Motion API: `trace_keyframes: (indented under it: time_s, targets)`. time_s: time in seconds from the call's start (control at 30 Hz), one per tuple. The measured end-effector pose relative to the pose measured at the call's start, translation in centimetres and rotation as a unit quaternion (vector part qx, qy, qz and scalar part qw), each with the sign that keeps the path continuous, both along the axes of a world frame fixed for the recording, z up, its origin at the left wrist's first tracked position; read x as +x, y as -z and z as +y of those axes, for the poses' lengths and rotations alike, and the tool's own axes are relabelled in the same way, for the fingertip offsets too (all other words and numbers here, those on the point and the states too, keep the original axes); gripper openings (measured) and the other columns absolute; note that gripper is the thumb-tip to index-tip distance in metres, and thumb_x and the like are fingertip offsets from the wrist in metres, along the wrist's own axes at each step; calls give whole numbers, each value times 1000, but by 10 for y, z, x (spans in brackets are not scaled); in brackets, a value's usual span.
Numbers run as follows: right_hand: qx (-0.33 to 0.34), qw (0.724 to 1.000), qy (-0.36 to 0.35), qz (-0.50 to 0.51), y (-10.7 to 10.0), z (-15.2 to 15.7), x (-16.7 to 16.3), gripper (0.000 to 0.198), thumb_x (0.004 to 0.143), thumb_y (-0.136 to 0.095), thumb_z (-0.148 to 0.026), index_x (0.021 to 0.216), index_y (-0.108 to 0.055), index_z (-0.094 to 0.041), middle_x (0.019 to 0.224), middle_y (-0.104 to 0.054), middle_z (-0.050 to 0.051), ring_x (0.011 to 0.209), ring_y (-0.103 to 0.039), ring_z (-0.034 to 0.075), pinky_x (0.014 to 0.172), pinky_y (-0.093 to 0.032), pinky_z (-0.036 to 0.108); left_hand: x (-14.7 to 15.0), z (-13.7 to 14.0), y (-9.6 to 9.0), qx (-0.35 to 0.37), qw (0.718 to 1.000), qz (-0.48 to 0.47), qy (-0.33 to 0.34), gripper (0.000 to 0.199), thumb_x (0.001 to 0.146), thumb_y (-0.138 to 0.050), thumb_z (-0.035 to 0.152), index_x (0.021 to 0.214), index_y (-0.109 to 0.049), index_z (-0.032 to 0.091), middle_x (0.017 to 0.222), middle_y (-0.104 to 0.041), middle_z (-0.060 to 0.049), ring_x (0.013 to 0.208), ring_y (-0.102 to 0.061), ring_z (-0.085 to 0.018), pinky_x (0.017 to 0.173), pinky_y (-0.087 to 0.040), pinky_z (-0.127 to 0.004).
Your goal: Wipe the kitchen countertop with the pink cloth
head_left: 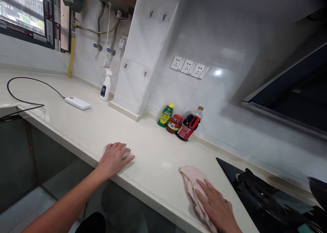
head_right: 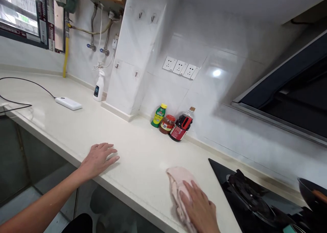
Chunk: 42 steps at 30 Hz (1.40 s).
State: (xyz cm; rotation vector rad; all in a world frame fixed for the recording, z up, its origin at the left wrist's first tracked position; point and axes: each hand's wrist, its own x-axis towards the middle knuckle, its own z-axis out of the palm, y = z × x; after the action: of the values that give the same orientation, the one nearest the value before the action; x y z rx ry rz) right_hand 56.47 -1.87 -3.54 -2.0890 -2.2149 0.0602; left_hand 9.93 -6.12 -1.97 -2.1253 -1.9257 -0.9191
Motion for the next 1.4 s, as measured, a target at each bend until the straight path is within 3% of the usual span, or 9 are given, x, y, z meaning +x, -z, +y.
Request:
trace_keyframes:
  time_s: [0.17,0.33,0.53,0.67,0.8,0.9,1.07,1.23,1.4]
  targets:
    - [-30,992,118,29,-16,81,9,73,96,-19,-61,157,-41,-29,169,-26,9,156,-18,37,120,-21,68,2,2,2,14,1000,9,7,41,103,-48,53,115,-75,24,135,-67,-12,130,-57,-34,106,-42,-55]
    - [-31,992,111,46,-35,140,-87,80,98,-17,-69,161,-32,-22,170,-12,21,152,-14,53,113,-14,81,4,1,0,-5,1000,-8,2,43,104,-46,53,120,-72,23,137,-66,-13,133,-55,-33,107,-43,-55]
    - [-48,985,-155,64,-40,125,-268,68,99,-33,-73,157,-38,-38,173,-8,5,157,-3,42,119,-8,75,3,2,1,5,999,-34,-31,47,104,-44,56,130,-68,25,142,-62,-14,136,-53,-34,109,-43,-57]
    - [-59,942,-323,65,-41,63,-321,62,98,-47,-65,155,-41,-41,173,-9,0,158,-1,39,120,-10,75,-2,7,6,36,995,-65,-62,52,103,-44,55,145,-57,27,153,-53,-14,143,-45,-34,113,-41,-58]
    - [-50,907,-412,73,-36,9,-283,58,96,-54,-56,151,-46,-41,172,-14,0,158,-4,38,120,-9,75,-6,10,11,43,991,-95,-87,59,104,-40,57,152,-51,25,162,-42,-15,150,-35,-35,117,-36,-60]
    - [-23,924,-377,66,-28,-4,-218,53,97,-47,-54,147,-51,-40,171,-21,-2,158,-10,30,125,-12,66,-7,9,10,23,993,-85,-83,60,104,-37,60,148,-56,24,159,-46,-16,149,-36,-36,118,-35,-60]
    - [15,987,-146,63,0,7,-69,71,96,-22,-65,152,-49,-32,170,-25,1,157,-18,28,126,-18,61,-4,3,3,-7,997,-47,-53,57,104,-35,61,134,-67,25,154,-53,-14,147,-39,-36,116,-36,-60]
    - [61,992,64,94,30,6,60,83,89,-20,-79,154,-45,-35,169,-25,5,155,-20,39,120,-19,76,-1,2,0,-7,998,-31,-46,55,104,-36,59,130,-70,24,149,-58,-15,142,-44,-36,113,-36,-60]
    - [62,985,117,113,30,-15,25,89,88,-21,-81,153,-48,-26,168,-27,14,154,-16,48,117,-18,81,2,1,-3,-18,999,-22,-24,59,104,-33,62,131,-69,24,149,-58,-15,142,-45,-36,113,-36,-60]
